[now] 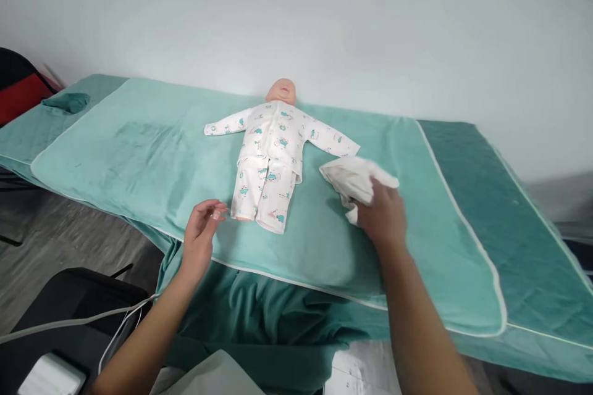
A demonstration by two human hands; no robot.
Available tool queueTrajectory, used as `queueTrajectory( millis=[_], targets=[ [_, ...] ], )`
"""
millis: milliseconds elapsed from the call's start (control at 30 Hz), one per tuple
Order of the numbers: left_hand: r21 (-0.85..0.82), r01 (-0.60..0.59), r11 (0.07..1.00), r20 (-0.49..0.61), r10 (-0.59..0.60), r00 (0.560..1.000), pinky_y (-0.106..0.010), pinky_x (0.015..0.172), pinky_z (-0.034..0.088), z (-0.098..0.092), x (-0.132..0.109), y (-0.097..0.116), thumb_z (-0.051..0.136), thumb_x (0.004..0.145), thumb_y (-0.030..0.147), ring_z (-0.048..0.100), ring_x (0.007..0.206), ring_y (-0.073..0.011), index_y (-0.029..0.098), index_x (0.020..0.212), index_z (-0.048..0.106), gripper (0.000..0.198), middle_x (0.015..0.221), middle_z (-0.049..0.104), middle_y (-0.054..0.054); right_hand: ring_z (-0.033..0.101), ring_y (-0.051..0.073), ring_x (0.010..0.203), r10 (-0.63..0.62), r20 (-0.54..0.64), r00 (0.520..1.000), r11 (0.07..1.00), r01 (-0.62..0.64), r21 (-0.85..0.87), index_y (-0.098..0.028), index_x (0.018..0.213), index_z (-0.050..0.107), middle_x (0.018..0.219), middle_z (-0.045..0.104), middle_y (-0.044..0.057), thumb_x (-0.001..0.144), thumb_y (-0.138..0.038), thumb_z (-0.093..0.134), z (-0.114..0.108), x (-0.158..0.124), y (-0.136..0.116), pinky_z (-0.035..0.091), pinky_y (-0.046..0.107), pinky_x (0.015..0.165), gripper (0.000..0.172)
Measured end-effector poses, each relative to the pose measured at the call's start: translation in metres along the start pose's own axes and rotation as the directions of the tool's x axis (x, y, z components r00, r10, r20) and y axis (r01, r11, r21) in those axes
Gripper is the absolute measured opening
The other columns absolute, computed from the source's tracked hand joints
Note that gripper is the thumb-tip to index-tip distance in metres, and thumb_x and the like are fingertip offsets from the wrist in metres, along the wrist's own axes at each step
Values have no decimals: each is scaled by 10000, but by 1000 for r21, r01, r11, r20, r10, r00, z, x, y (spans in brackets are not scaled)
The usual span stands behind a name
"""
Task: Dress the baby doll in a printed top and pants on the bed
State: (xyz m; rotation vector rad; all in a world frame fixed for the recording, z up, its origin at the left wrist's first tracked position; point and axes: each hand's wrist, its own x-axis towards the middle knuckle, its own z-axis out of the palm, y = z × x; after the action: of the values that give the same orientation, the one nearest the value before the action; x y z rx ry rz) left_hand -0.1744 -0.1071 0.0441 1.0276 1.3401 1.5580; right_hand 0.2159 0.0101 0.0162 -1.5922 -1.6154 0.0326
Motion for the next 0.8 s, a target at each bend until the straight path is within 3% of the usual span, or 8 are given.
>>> queueTrajectory(
  millis=[67, 167, 367, 567, 667, 733, 800],
  targets=[
    [14, 23, 1000, 8, -23, 1000, -320, 990, 522, 2, 0, -4, 696, 959, 470, 671, 1093, -179, 243, 1179, 686, 316, 1144, 735, -49, 629, 416, 1107, 45, 36, 998, 996, -42, -80, -275, 1121, 635, 1123, 684, 180, 701, -381, 742, 9, -10, 9, 511, 620, 975, 447],
    [72, 37, 997, 15, -38, 999, -320, 1008, 500, 3, 1, -9, 681, 970, 454, 663, 1097, -180, 234, 1147, 695, 282, 1144, 734, -47, 612, 407, 1169, 81, 18, 997, 986, -78, -147, -262, 1189, 640, 1183, 688, 184, 741, -399, 697, 15, -18, 8, 508, 602, 1025, 473],
    [186, -20, 982, 90, 4, 996, -315, 993, 496, -1, 1, -17, 629, 1000, 399, 652, 1126, -185, 237, 1129, 712, 223, 1178, 716, -50, 563, 426, 1347, -1, -38, 999, 995, -3, -97, -237, 1459, 550, 1419, 616, 220, 817, -483, 686, 12, -27, 10, 470, 596, 1146, 701],
    [267, -84, 960, 174, 38, 984, -300, 951, 506, -6, 0, -25, 590, 1018, 372, 648, 1133, -182, 235, 1105, 734, 217, 1172, 705, -53, 435, 442, 1507, 0, -40, 999, 992, -5, -127, -138, 1580, 397, 1591, 472, 253, 870, -652, 619, 8, -51, 18, 388, 655, 1219, 904],
    [292, -79, 953, 154, 34, 988, -299, 923, 506, -7, 5, -27, 577, 1023, 363, 657, 1079, -176, 236, 1086, 733, 211, 1131, 715, -46, 425, 480, 1512, 45, -77, 996, 982, -58, -181, -180, 1587, 395, 1620, 449, 258, 881, -691, 616, 2, -67, 2, 370, 746, 1180, 899],
    [308, -90, 947, 135, 50, 990, -300, 903, 508, -7, 14, -27, 577, 1020, 354, 661, 1040, -173, 237, 1071, 733, 202, 1099, 718, -41, 436, 493, 1504, 48, -152, 987, 962, -87, -258, -279, 1591, 402, 1633, 446, 241, 881, -631, 680, 0, -77, -18, 317, 795, 1173, 839],
    [322, -133, 938, 117, 100, 988, -305, 895, 511, -4, 29, -25, 576, 1016, 337, 661, 1029, -175, 237, 1057, 733, 190, 1085, 719, -41, 451, 475, 1499, -42, -220, 975, 952, -27, -304, -369, 1570, 419, 1629, 462, 215, 871, -496, 761, 3, -84, -42, 280, 772, 1204, 789]
  ],
)
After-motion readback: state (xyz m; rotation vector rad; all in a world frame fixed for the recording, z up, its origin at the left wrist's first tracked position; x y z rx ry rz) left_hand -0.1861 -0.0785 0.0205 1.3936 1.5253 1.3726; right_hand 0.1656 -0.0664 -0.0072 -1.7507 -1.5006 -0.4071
